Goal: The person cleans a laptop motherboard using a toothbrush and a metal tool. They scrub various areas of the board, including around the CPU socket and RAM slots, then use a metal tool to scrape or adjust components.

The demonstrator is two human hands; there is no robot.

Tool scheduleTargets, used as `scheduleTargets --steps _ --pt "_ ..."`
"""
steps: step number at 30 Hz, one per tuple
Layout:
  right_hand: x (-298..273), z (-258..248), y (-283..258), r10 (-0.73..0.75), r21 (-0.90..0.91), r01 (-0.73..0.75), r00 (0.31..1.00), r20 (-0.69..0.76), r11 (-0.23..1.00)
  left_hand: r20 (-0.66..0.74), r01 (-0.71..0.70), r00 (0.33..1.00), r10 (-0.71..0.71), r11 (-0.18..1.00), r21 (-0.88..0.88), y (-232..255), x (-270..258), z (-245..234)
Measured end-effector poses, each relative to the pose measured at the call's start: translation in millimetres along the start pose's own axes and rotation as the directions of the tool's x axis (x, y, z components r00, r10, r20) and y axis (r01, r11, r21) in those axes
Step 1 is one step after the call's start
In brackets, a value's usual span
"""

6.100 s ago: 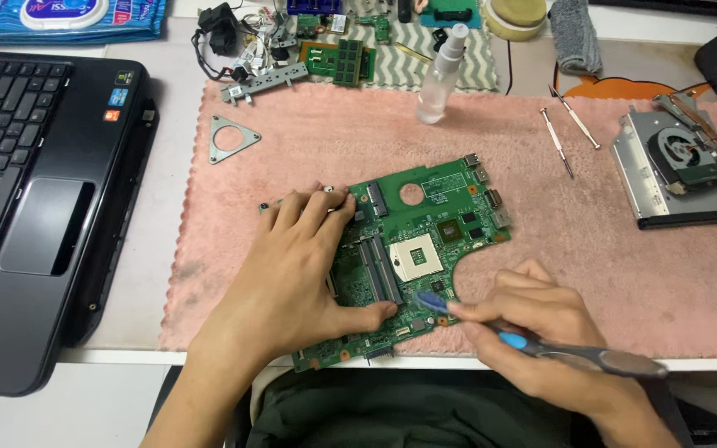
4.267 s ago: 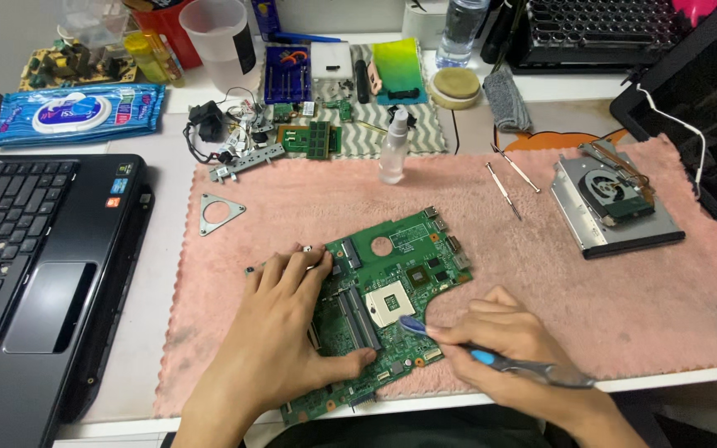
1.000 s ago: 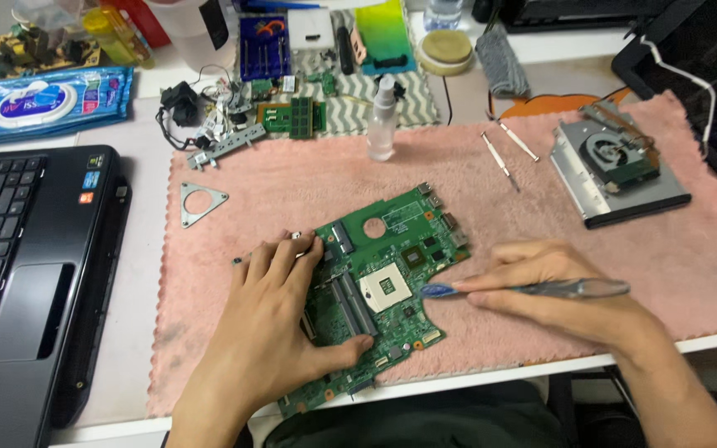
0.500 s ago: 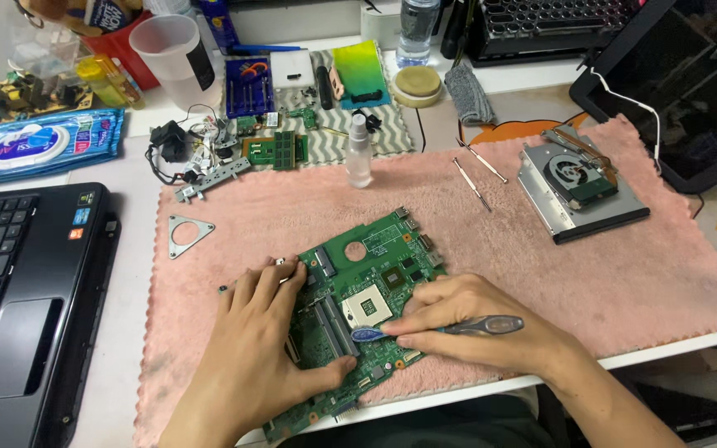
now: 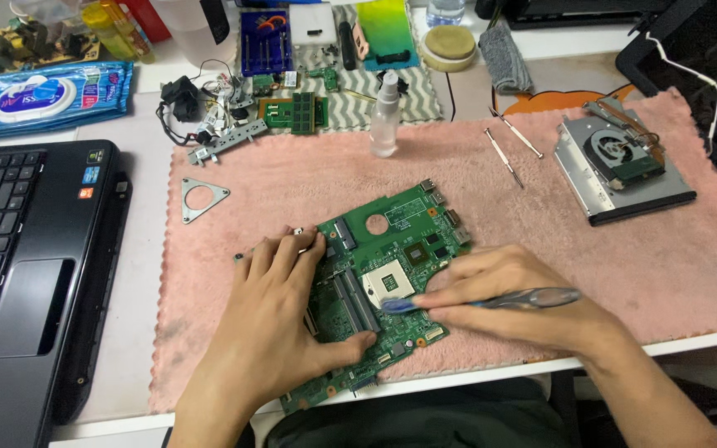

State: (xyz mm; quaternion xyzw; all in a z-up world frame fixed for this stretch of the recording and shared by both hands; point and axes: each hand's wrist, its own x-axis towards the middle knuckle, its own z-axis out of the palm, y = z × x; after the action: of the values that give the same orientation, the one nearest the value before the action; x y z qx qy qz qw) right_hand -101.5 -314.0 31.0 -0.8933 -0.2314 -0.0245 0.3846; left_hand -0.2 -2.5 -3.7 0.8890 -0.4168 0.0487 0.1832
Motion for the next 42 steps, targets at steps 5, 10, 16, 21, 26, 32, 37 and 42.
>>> scheduleTargets --steps 5,10,16,21,26,32,37,42 --pt "-0.2 -2.9 1.0 0.064 0.071 -0.066 0.998 0.025 0.995 0.045 0.027 0.999 -0.026 0.999 -0.034 0.2 -0.2 -3.6" --pt "-20.7 -17.1 12.9 0.195 0.091 -0.195 0.981 0.014 0.976 0.015 0.016 1.0 -0.016 1.0 -0.007 -1.7 -1.5 -0.5" --pt "-14.0 -2.8 11.4 -0.054 -0.095 0.052 0.998 -0.025 0.994 0.01 -0.005 1.0 0.005 1.0 -0.03 0.8 -0.8 -4.2" --pt "-10.6 -3.9 11.1 -0.025 -0.009 0.025 0.999 -0.021 1.0 0.027 0.014 1.0 -0.014 1.0 -0.021 -0.2 -1.4 -4.2" --pt "-32.3 -15.9 26.7 0.115 -0.025 -0.115 0.993 -0.007 0.993 0.005 -0.002 1.0 0.002 1.0 -0.025 0.4 -0.9 -4.9" --pt "-0.7 1.0 -4.8 -0.101 -0.021 0.101 0.995 -0.007 0.995 0.003 -0.004 1.0 0.005 1.0 -0.021 1.1 -1.1 -2.7" --pt "4.2 19.1 -21.4 -0.146 0.006 0.147 0.985 -0.089 0.989 0.013 0.01 1.0 -0.01 1.0 -0.009 2.5 -0.9 -3.5" --pt "-5.8 38.4 -46.3 0.081 -0.037 -0.087 0.986 -0.144 0.995 0.009 0.004 1.0 -0.004 1.0 -0.013 1.7 -1.2 -2.8"
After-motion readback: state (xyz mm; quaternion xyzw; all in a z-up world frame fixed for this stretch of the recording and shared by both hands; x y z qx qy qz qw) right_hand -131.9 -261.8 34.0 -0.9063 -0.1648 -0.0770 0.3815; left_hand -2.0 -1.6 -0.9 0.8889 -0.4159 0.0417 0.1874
